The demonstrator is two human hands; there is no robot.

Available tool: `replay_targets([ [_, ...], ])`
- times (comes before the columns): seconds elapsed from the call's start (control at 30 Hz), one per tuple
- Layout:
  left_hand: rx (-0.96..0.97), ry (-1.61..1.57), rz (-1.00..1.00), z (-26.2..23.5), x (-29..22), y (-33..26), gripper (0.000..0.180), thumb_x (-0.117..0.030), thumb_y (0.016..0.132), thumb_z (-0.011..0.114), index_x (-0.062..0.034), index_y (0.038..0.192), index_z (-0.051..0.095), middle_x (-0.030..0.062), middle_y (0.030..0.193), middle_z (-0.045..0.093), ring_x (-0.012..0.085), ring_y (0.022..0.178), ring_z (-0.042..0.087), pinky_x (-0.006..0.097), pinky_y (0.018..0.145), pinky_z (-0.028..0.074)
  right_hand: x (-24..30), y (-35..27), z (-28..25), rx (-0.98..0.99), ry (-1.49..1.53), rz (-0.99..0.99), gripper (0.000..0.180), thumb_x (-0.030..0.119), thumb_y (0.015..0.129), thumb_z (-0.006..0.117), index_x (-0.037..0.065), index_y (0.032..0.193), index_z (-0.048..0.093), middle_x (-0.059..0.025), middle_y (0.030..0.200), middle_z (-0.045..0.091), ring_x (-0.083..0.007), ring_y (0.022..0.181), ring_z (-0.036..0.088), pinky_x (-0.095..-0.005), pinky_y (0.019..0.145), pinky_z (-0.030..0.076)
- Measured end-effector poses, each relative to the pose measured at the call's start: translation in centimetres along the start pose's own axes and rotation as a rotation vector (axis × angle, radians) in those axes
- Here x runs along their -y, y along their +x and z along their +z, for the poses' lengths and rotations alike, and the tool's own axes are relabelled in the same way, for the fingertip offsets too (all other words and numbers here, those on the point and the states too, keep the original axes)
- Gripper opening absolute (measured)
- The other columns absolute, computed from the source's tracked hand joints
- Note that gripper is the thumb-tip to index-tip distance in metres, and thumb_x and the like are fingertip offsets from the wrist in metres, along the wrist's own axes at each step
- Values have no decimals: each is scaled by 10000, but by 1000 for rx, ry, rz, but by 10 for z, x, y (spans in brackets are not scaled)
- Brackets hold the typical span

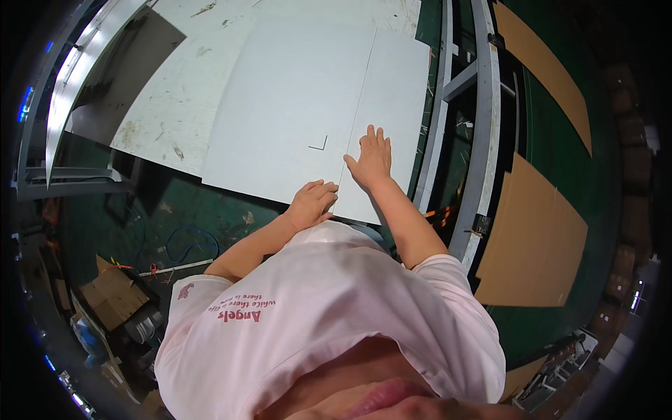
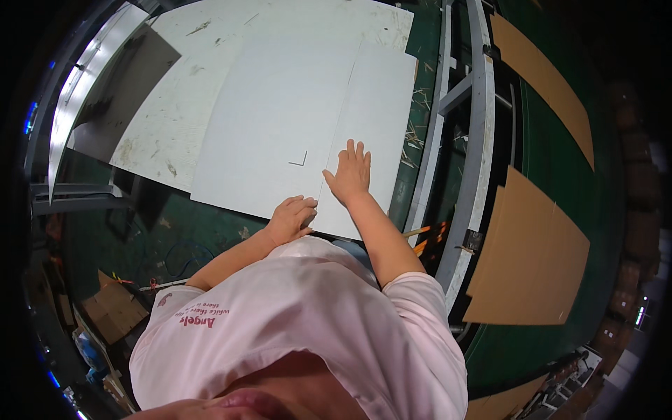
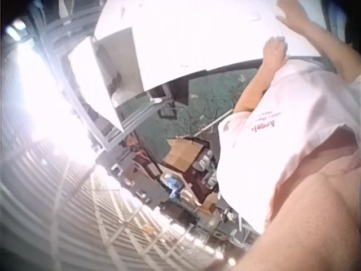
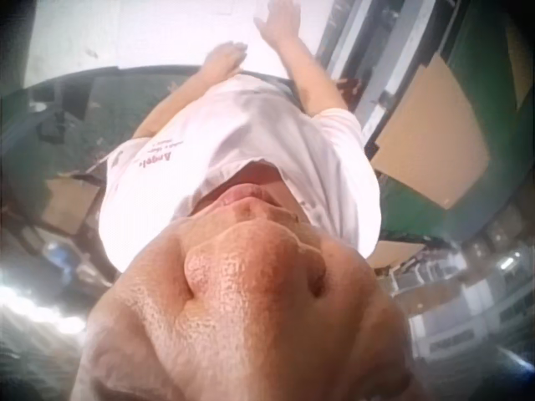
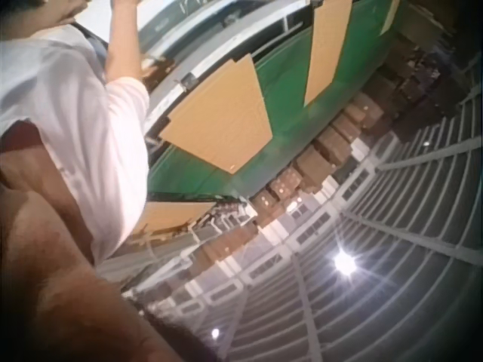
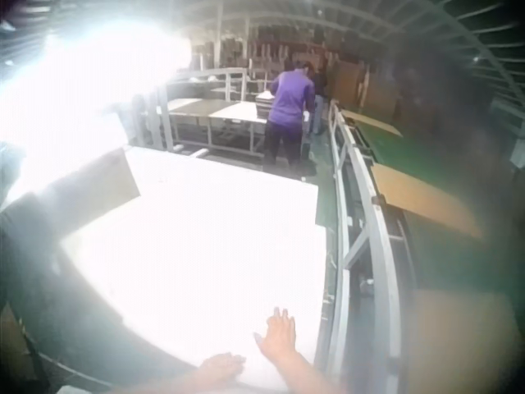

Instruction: The person repeatedly picks up white rectangular panels and brown cardboard pieces from a conveyor belt and stacks them on a nearby surface. The person handles the items one at a time, placing each piece on top of the previous one.

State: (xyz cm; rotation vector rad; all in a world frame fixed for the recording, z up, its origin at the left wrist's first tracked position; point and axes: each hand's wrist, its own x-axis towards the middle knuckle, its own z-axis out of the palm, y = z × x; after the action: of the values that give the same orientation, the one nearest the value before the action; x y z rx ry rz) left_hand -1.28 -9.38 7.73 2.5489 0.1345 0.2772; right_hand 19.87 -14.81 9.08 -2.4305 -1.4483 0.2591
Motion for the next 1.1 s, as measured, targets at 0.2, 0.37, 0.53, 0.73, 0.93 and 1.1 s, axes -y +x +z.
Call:
replay_targets([
  [0.2,34,-259,46,-29,32,34,679,-338,707,773,-32,1254,510,181,1352,481,388,1263,432,508,1091,281,2,-6,13,-135,33,11,664,369,795,708,-41,1261,471,-253,1491,261,-423,1407,176,-574,1141,92],
  [0.37,-358,230,-456,-37,146,103,661,-338,777,675,-35,1329,473,203,1445,392,390,1366,299,561,1119,178,-5,17,23,-152,168,-124,617,304,818,692,-41,1273,457,-269,1492,259,-427,1416,158,-570,1144,77],
  [0.53,-420,421,-672,-31,162,147,587,-377,866,553,-74,1359,459,148,1468,386,346,1391,277,548,1137,137,-22,119,-13,-399,125,-92,473,206,776,711,19,1177,543,-232,1383,398,-428,1345,282,-525,1141,162],
  [0.73,-362,448,-699,-31,159,148,596,-393,863,551,-102,1374,454,126,1479,381,305,1404,268,520,1150,127,-84,216,-20,-268,433,-670,191,137,711,720,58,670,551,-81,778,557,-292,885,535,-439,1006,388],
  [0.93,-333,471,-766,-27,157,146,628,-400,842,582,-117,1386,445,102,1489,372,289,1406,270,493,1156,133,-118,225,-68,-518,556,-844,340,93,646,742,92,558,414,-35,597,435,-242,655,486,-364,766,427],
  [1.1,-321,490,-729,-28,158,152,632,-394,832,594,-116,1381,452,99,1485,379,288,1402,277,494,1154,138,-105,240,-5,-354,430,-809,281,100,630,752,84,564,479,-28,599,461,-219,691,505,-358,801,435],
])
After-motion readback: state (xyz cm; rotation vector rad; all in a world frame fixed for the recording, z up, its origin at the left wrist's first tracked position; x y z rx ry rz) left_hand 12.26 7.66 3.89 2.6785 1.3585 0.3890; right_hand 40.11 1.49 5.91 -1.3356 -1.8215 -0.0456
